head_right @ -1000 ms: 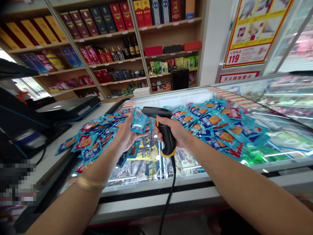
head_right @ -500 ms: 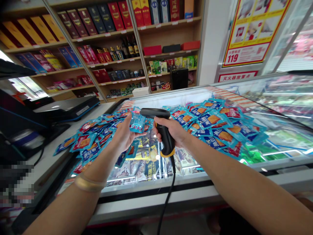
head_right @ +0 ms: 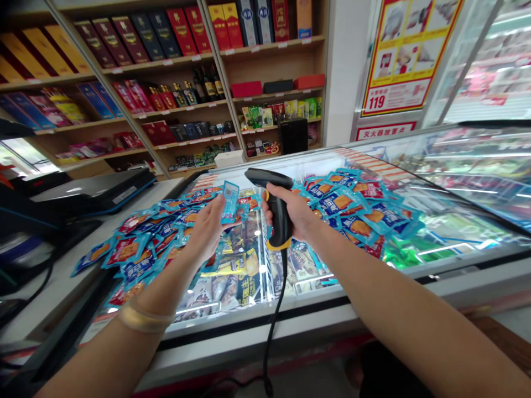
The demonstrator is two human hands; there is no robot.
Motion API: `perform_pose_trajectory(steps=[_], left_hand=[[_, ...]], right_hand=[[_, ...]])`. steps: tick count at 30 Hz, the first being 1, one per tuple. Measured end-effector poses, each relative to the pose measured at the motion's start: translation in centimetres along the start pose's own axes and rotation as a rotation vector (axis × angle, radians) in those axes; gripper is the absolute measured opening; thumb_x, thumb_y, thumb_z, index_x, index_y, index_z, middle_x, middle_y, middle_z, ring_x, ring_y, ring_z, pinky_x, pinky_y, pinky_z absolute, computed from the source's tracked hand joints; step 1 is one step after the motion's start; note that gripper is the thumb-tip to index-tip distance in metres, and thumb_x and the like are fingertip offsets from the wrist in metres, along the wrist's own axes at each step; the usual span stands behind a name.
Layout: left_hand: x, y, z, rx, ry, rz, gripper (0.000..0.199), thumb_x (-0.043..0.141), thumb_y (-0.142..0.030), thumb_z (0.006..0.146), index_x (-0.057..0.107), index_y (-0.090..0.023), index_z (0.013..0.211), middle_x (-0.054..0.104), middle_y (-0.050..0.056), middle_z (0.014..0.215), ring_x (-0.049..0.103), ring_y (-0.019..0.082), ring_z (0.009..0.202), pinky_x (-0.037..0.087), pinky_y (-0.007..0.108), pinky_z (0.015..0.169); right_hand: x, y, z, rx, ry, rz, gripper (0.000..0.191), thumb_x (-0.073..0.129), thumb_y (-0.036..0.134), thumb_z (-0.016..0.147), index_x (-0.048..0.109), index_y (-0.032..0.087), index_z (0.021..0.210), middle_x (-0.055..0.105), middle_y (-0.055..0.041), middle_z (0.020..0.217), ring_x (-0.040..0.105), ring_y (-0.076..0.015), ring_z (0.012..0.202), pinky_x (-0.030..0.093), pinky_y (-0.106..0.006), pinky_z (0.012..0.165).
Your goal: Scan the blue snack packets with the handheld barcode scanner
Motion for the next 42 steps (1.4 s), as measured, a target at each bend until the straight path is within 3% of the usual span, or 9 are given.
perform_pose_trajectory(steps=[5,10,15,18,21,25,35,38,42], left_hand=[[4.4,-2.0,1.5,0.18,0.025,0.212,0.037,0.06,-0.043,0.083,0.066,-0.022,0.113,0.07,0.006,0.101,0.064,0.021,0.094,0.051,0.032,0.081],[11.8,-3.1,2.5,0.333,0.128,0.392,0.04,0.051,-0.045,0.088,0.062,-0.021,0.119,0.067,0.01,0.114,0.057,0.026,0.11,0.042,0.039,0.099],[18.4,0.1,2.0,0.305,0.35,0.699,0.055,0.05,-0.045,0.089,0.046,-0.02,0.137,0.043,0.013,0.147,0.033,0.034,0.138,0.02,0.052,0.114],[19.8,2.1,1.5,0.263,0.453,0.893,0.057,0.044,-0.049,0.09,0.041,-0.022,0.141,0.028,0.011,0.155,0.016,0.037,0.144,0.009,0.06,0.114],[18.9,1.3,1.3,0.32,0.423,0.914,0.056,0.038,-0.051,0.092,0.038,-0.025,0.142,0.027,0.01,0.156,0.014,0.034,0.145,0.008,0.06,0.114],[15.2,-0.6,1.5,0.373,0.338,0.951,0.056,0.042,-0.047,0.091,0.038,-0.022,0.141,0.029,0.014,0.154,0.017,0.032,0.145,0.011,0.057,0.114],[-0.9,-0.4,3.7,0.228,-0.049,1.332,0.062,0.048,-0.036,0.086,0.038,-0.008,0.14,0.041,0.024,0.145,0.032,0.035,0.138,0.026,0.049,0.111],[-2.9,0.7,3.5,0.133,-0.061,1.41,0.059,0.046,-0.041,0.087,0.042,-0.012,0.138,0.05,0.021,0.138,0.041,0.035,0.132,0.029,0.051,0.108],[-3.0,1.0,2.7,0.159,-0.088,1.446,0.05,0.043,-0.047,0.087,0.054,-0.018,0.127,0.062,0.018,0.124,0.054,0.035,0.118,0.035,0.05,0.103]], right_hand=[[-4.3,4.0,-2.1,-0.115,-0.125,0.029,0.02,0.06,0.036,0.082,0.056,0.017,0.075,0.052,0.0008,0.059,0.043,-0.0084,0.046,0.04,-0.019,0.041],[-9.0,7.0,-5.3,-0.255,-0.227,0.028,0.02,0.063,0.036,0.079,0.056,0.018,0.078,0.051,0.0008,0.062,0.043,-0.0082,0.047,0.041,-0.019,0.042],[-11.8,7.6,-7.6,-0.316,-0.272,0.05,0.022,0.066,0.039,0.077,0.054,0.02,0.078,0.049,0.0017,0.061,0.044,-0.0088,0.049,0.042,-0.02,0.043],[-12.6,7.6,-8.2,-0.319,-0.301,0.073,0.021,0.066,0.038,0.078,0.055,0.02,0.079,0.05,0.0016,0.062,0.043,-0.0086,0.048,0.043,-0.02,0.043],[-12.3,7.9,-8.3,-0.33,-0.285,0.057,0.021,0.065,0.038,0.078,0.054,0.02,0.079,0.05,0.0014,0.062,0.044,-0.0089,0.049,0.043,-0.021,0.043],[-10.5,8.2,-7.7,-0.344,-0.242,0.05,0.021,0.065,0.038,0.078,0.055,0.02,0.08,0.051,0.0015,0.061,0.044,-0.0092,0.049,0.043,-0.021,0.043],[-0.7,2.3,0.4,-0.117,-0.078,0.076,0.022,0.062,0.037,0.081,0.053,0.018,0.076,0.053,0.0015,0.058,0.045,-0.0079,0.046,0.041,-0.019,0.042],[0.7,0.0,2.1,-0.043,-0.041,0.08,0.022,0.061,0.038,0.082,0.054,0.018,0.075,0.054,0.0013,0.058,0.046,-0.008,0.045,0.042,-0.019,0.042],[-0.2,-1.9,2.3,0.002,-0.071,0.067,0.022,0.063,0.037,0.081,0.055,0.017,0.075,0.054,0.0014,0.058,0.046,-0.0076,0.045,0.041,-0.018,0.041]])
Point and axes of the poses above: each hand's wrist, its own z-axis towards the middle knuckle, its own x-axis out of the palm, y = z × x, the point moved 9 cm from there along z, towards the middle knuckle
